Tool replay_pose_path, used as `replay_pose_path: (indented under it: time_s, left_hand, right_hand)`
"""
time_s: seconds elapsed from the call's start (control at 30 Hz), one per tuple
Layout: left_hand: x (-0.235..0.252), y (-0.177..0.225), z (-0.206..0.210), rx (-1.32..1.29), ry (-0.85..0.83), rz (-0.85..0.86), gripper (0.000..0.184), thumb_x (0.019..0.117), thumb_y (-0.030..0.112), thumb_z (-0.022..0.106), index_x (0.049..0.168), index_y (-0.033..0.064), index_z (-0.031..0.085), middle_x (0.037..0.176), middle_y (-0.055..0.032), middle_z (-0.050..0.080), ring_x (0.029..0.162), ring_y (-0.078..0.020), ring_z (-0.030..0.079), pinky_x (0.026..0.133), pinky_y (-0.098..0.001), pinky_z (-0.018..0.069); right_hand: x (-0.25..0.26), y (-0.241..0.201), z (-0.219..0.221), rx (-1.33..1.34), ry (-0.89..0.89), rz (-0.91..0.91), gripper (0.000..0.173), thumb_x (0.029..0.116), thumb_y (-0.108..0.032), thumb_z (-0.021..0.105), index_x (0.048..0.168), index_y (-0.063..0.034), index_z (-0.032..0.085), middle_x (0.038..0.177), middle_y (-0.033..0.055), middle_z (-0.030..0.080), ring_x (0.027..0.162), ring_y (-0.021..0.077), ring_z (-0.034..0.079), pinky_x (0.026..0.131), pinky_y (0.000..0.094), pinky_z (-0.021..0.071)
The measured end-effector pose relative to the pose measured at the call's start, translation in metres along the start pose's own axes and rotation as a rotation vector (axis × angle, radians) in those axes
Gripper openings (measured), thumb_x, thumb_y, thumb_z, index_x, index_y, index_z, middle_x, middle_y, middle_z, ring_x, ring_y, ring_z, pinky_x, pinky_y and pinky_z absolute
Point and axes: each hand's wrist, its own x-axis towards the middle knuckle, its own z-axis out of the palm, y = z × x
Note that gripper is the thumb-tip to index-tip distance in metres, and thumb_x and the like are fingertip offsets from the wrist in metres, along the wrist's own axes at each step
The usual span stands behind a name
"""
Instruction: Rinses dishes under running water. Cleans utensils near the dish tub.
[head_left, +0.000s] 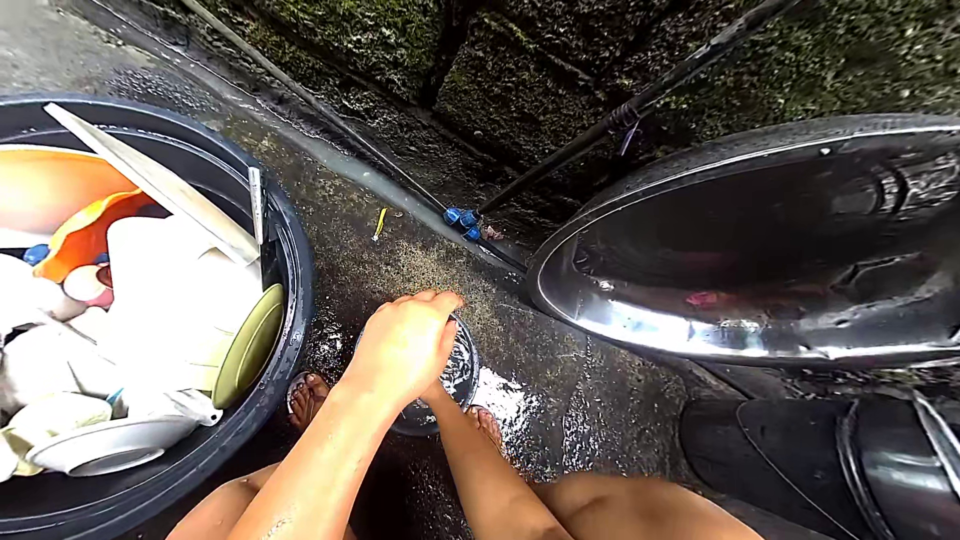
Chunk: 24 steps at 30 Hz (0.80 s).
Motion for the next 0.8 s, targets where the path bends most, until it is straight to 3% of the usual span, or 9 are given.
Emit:
replay_pose_path:
  time_s: [0.07, 0.17, 0.23, 0.33, 0.4, 0.47, 0.53, 0.67, 0.8]
  left_hand:
    - [0.000, 0.000, 0.000, -0.001, -0.008, -0.004, 0.026, 0.1035, 0.014, 0.058, 0.127, 0.0089, 0.069, 0.118, -0.0119, 0.072, 0.110, -0.0288, 0.069, 0.097, -0.0500, 0.0527]
    - [-0.002, 0.000, -0.001, 0.004, -0.009, -0.015, 0.027, 0.1040, 0.014, 0.058, 0.128, 0.0082, 0.068, 0.121, -0.0132, 0.071, 0.112, -0.0304, 0.068, 0.096, -0.0516, 0.0528]
    - [-0.003, -0.001, -0.003, 0.004, 0.012, -0.052, 0.027, 0.1046, 0.015, 0.057, 0.128, 0.0084, 0.068, 0.120, -0.0130, 0.071, 0.110, -0.0301, 0.068, 0.095, -0.0525, 0.0529]
    - [-0.001, -0.005, -0.011, -0.048, 0.060, -0.218, 0.028, 0.1056, 0.018, 0.054, 0.129, 0.0083, 0.068, 0.122, -0.0139, 0.071, 0.114, -0.0319, 0.068, 0.097, -0.0565, 0.0515]
    - [0.001, -0.011, -0.019, -0.175, 0.126, -0.340, 0.028, 0.1063, 0.020, 0.053, 0.128, 0.0082, 0.068, 0.121, -0.0124, 0.071, 0.114, -0.0306, 0.067, 0.097, -0.0575, 0.0513]
    - [0.001, -0.012, -0.024, -0.308, 0.225, -0.409, 0.025, 0.1062, 0.021, 0.055, 0.124, 0.0083, 0.068, 0.117, -0.0103, 0.072, 0.109, -0.0265, 0.069, 0.094, -0.0539, 0.0524]
    - [0.000, -0.011, -0.026, -0.352, 0.278, -0.456, 0.023, 0.1057, 0.021, 0.056, 0.122, 0.0102, 0.068, 0.114, -0.0074, 0.072, 0.105, -0.0226, 0.069, 0.091, -0.0508, 0.0526]
    - [-0.001, -0.013, -0.022, -0.326, 0.281, -0.482, 0.023, 0.1050, 0.022, 0.057, 0.120, 0.0114, 0.070, 0.112, -0.0069, 0.073, 0.103, -0.0238, 0.069, 0.087, -0.0535, 0.0521]
    - [-0.003, -0.016, -0.025, -0.345, 0.316, -0.492, 0.022, 0.1050, 0.022, 0.057, 0.119, 0.0117, 0.070, 0.113, -0.0049, 0.073, 0.103, -0.0202, 0.069, 0.089, -0.0492, 0.0533]
  right_hand:
    - [-0.020, -0.017, 0.007, 0.005, -0.059, -0.030, 0.053, 0.1088, -0.042, 0.047, 0.141, -0.0004, 0.056, 0.135, 0.0256, 0.062, 0.128, 0.0387, 0.058, 0.110, 0.0566, 0.0428]
    - [-0.054, -0.062, 0.008, -0.020, -0.163, 0.050, 0.050, 0.1066, -0.034, 0.056, 0.141, 0.0015, 0.055, 0.143, 0.0253, 0.057, 0.136, 0.0373, 0.052, 0.115, 0.0543, 0.0362]
    - [-0.047, -0.057, 0.029, -0.068, -0.182, -0.014, 0.044, 0.1077, -0.033, 0.053, 0.132, 0.0028, 0.060, 0.132, 0.0277, 0.062, 0.127, 0.0405, 0.058, 0.109, 0.0581, 0.0422]
    - [-0.043, -0.058, 0.026, -0.164, -0.273, -0.118, 0.044, 0.1121, -0.030, 0.041, 0.137, 0.0043, 0.055, 0.135, 0.0295, 0.059, 0.130, 0.0410, 0.055, 0.110, 0.0566, 0.0409]
    - [-0.032, -0.048, 0.017, -0.077, -0.167, -0.141, 0.043, 0.1121, -0.025, 0.040, 0.136, 0.0077, 0.055, 0.134, 0.0305, 0.059, 0.128, 0.0412, 0.057, 0.110, 0.0558, 0.0425]
    - [-0.019, -0.045, 0.004, 0.100, 0.009, -0.117, 0.039, 0.1118, -0.022, 0.039, 0.132, 0.0089, 0.054, 0.122, 0.0301, 0.063, 0.116, 0.0404, 0.061, 0.101, 0.0561, 0.0459]
    - [-0.008, -0.056, -0.013, 0.183, 0.121, -0.074, 0.035, 0.1100, -0.016, 0.041, 0.133, 0.0078, 0.053, 0.119, 0.0288, 0.064, 0.113, 0.0397, 0.063, 0.099, 0.0555, 0.0466]
    - [0.017, -0.082, -0.022, 0.056, 0.177, -0.013, 0.041, 0.1088, -0.021, 0.045, 0.146, -0.0026, 0.049, 0.131, 0.0258, 0.064, 0.125, 0.0410, 0.061, 0.104, 0.0607, 0.0463]
    - [0.013, -0.117, -0.018, -0.026, 0.104, 0.122, 0.052, 0.1110, -0.033, 0.043, 0.148, 0.0030, 0.044, 0.142, 0.0262, 0.057, 0.134, 0.0395, 0.056, 0.110, 0.0571, 0.0432]
